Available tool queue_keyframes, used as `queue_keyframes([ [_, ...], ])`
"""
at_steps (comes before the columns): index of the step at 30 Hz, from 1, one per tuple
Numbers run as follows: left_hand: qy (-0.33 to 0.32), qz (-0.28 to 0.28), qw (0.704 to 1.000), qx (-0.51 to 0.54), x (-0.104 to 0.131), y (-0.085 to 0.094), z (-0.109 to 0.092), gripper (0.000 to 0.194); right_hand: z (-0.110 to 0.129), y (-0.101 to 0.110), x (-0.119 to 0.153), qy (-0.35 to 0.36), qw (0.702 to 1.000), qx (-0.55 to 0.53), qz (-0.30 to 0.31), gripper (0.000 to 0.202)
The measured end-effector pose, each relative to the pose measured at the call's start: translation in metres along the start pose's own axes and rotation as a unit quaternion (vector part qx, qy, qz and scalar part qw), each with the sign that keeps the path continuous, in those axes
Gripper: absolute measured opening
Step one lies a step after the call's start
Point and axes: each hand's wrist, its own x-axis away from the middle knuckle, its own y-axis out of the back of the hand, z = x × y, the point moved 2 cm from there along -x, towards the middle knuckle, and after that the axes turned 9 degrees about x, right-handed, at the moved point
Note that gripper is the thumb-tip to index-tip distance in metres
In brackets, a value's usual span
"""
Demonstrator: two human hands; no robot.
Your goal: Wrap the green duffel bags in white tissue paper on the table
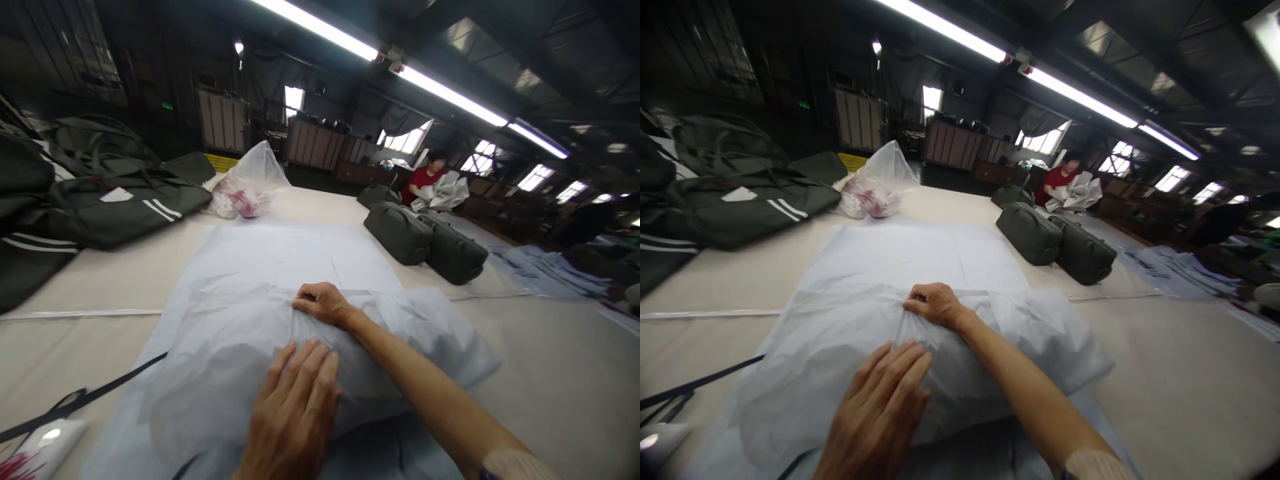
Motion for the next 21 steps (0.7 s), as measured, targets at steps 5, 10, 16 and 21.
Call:
queue_keyframes([
  [5, 0.087, 0.071, 0.992, -0.049, -0.002, -0.059, 0.027, 0.035, 0.001, 0.001, -0.008, -0.02, 0.999, 0.05, -0.008, 0.018],
  [10, 0.113, 0.104, 0.986, -0.068, 0.0, -0.068, 0.045, 0.036, 0.01, 0.044, 0.013, -0.027, 0.989, 0.075, -0.126, 0.022],
  [16, 0.141, 0.123, 0.978, -0.093, -0.004, -0.068, 0.042, 0.046, 0.018, 0.049, 0.1, 0.007, 0.988, 0.14, -0.064, 0.051],
  [21, 0.165, 0.156, 0.969, -0.1, -0.011, -0.065, 0.041, 0.053, 0.007, 0.032, 0.11, -0.063, 0.985, 0.156, 0.048, 0.063],
])
